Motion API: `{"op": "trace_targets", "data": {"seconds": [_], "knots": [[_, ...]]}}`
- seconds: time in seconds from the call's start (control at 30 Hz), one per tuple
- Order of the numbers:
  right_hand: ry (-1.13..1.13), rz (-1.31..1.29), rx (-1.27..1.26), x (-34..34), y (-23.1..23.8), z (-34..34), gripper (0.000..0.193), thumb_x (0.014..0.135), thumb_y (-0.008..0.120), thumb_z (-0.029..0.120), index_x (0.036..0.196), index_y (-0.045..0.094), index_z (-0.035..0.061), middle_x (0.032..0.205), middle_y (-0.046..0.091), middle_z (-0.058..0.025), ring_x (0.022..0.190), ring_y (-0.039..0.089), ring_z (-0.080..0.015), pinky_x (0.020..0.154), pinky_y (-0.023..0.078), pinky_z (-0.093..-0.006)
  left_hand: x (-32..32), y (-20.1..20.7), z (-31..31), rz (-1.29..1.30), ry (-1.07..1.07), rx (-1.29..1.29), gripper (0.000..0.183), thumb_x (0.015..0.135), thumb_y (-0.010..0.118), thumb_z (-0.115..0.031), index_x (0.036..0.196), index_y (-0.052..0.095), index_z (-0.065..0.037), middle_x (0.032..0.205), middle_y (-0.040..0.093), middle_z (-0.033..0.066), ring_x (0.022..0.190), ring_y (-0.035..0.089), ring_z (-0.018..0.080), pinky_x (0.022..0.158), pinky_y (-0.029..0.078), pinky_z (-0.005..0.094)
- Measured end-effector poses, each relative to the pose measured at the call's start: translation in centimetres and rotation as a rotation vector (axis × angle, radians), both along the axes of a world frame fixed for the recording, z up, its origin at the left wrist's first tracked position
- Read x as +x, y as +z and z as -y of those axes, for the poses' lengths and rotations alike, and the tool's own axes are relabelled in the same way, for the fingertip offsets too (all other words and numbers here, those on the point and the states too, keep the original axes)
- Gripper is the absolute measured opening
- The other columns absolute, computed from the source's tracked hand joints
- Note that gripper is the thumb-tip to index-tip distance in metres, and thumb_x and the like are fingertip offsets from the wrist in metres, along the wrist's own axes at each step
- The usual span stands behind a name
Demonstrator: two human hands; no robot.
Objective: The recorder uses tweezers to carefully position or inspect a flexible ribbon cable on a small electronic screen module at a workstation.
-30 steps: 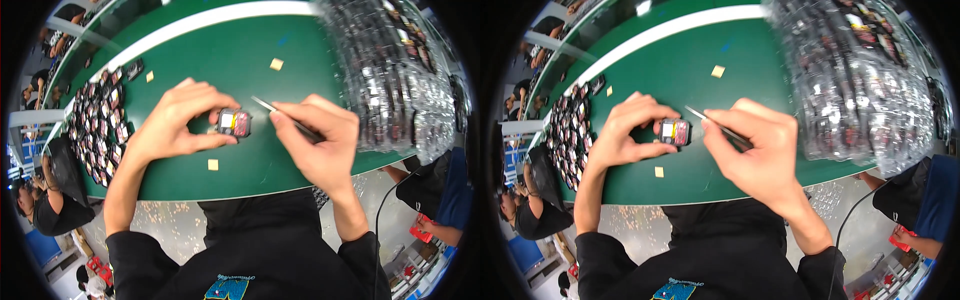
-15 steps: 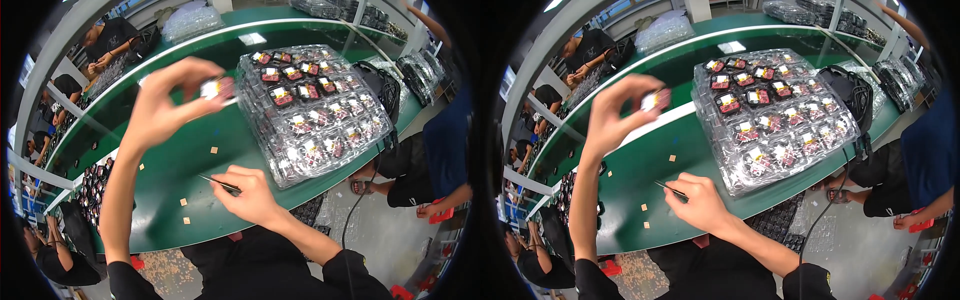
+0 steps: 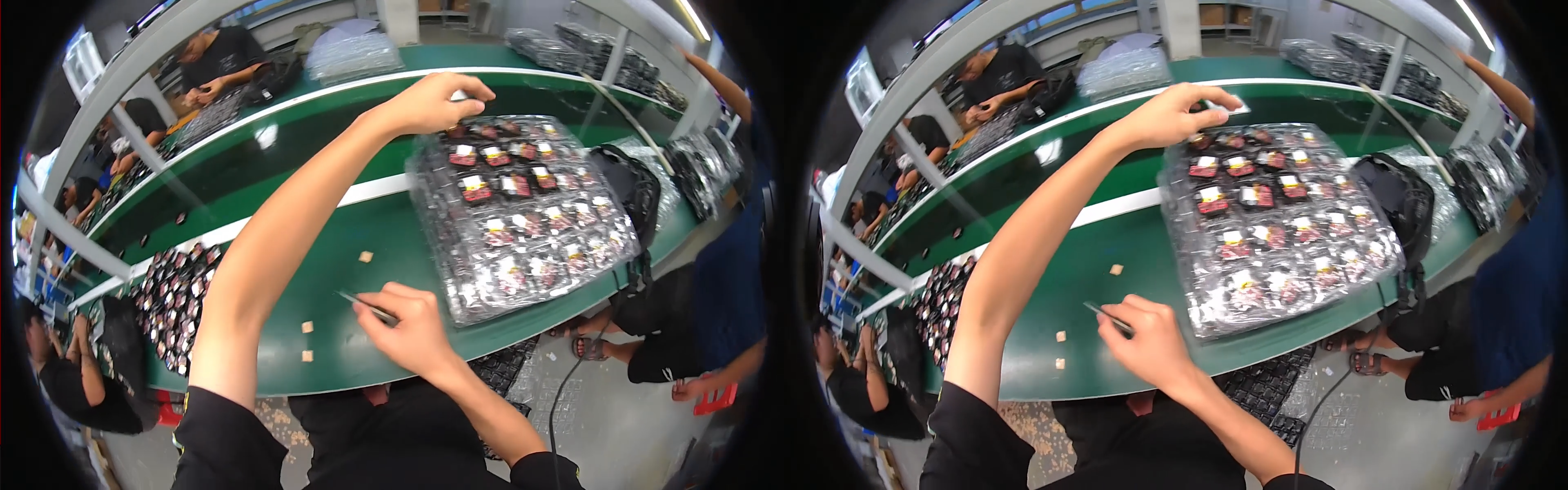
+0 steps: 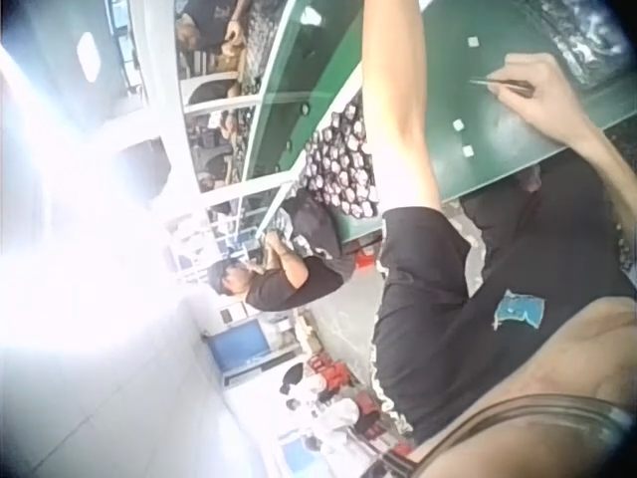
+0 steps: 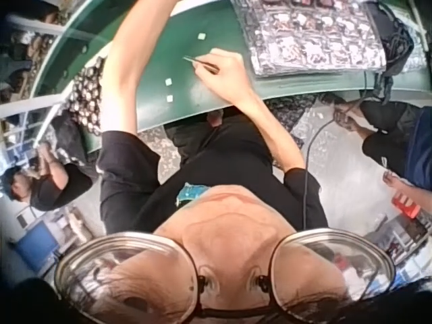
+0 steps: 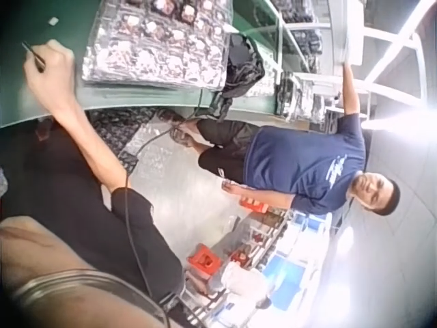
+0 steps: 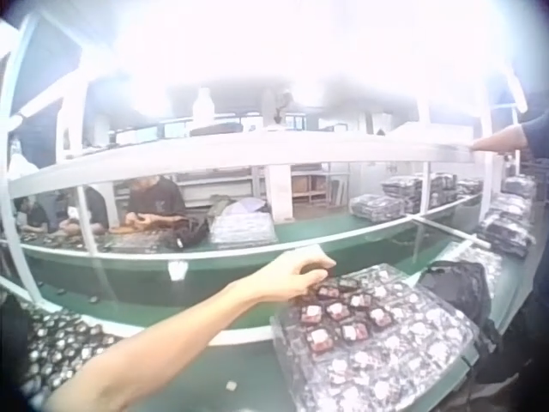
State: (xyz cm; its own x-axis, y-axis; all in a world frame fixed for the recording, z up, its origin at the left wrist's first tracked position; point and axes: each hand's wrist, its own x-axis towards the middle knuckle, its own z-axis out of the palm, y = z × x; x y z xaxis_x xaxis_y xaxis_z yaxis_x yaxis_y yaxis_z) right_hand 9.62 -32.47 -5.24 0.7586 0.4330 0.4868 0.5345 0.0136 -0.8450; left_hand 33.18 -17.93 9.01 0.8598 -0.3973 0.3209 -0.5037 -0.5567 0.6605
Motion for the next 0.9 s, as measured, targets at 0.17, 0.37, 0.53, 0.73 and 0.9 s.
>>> {"op": "trace_targets", "data": {"seconds": [0.17, 0.37, 0.53, 0.73, 0.9], "knots": [[0.015, 0.017, -0.051, 0.0, 0.6, 0.3, 0.014, 0.092, 0.082, 0.005, 0.105, 0.085, -0.0013, 0.076, 0.07, -0.0108, 0.059, 0.065, -0.02, 0.055, 0.049, -0.0341, -4.7, -3.3, -11.5, 0.204, 0.226, 0.082, 0.028, 0.112, 0.064, -0.02, 0.134, 0.077, -0.007, 0.134, 0.078, 0.0097, 0.123, 0.07, 0.0227, 0.108, 0.053, 0.0395], [0.027, 0.057, -0.058, -0.3, 1.1, 0.3, 0.014, 0.091, 0.083, 0.001, 0.103, 0.084, -0.0051, 0.073, 0.068, -0.0098, 0.057, 0.061, -0.0159, 0.053, 0.044, -0.032, -14.6, -10.4, -32.3, -0.027, 0.796, 0.651, 0.034, 0.104, 0.065, -0.019, 0.134, 0.077, -0.01, 0.136, 0.076, 0.0166, 0.128, 0.07, 0.0389, 0.112, 0.054, 0.048], [0.04, 0.046, -0.111, -0.2, 0.9, -0.3, 0.014, 0.089, 0.084, 0.0, 0.102, 0.084, -0.0052, 0.072, 0.068, -0.0089, 0.056, 0.06, -0.0149, 0.052, 0.043, -0.0315, -26.3, -13.5, -44.7, -0.053, 1.213, 0.81, 0.035, 0.107, 0.061, -0.028, 0.137, 0.077, -0.021, 0.139, 0.074, 0.0149, 0.129, 0.068, 0.0412, 0.11, 0.055, 0.0594], [0.039, 0.04, -0.152, -0.7, 1.1, -0.3, 0.014, 0.089, 0.085, -0.001, 0.102, 0.084, -0.0051, 0.07, 0.065, -0.0077, 0.055, 0.056, -0.0133, 0.051, 0.039, -0.0311, -29.1, -12.5, -45.9, -0.066, 1.218, 0.696, 0.036, 0.104, 0.073, -0.033, 0.132, 0.076, -0.011, 0.122, 0.073, 0.021, 0.117, 0.071, 0.0422, 0.106, 0.057, 0.0527], [0.003, 0.062, -0.181, -0.5, 0.8, 0.0, 0.014, 0.089, 0.085, -0.001, 0.102, 0.084, -0.0051, 0.068, 0.063, -0.0073, 0.055, 0.055, -0.0122, 0.051, 0.038, -0.0301, -26.0, -11.0, -35.3, 0.077, 0.739, 0.31, 0.049, 0.099, 0.082, -0.018, 0.143, 0.067, -0.004, 0.125, 0.074, 0.0173, 0.117, 0.071, 0.032, 0.101, 0.057, 0.0436]]}}
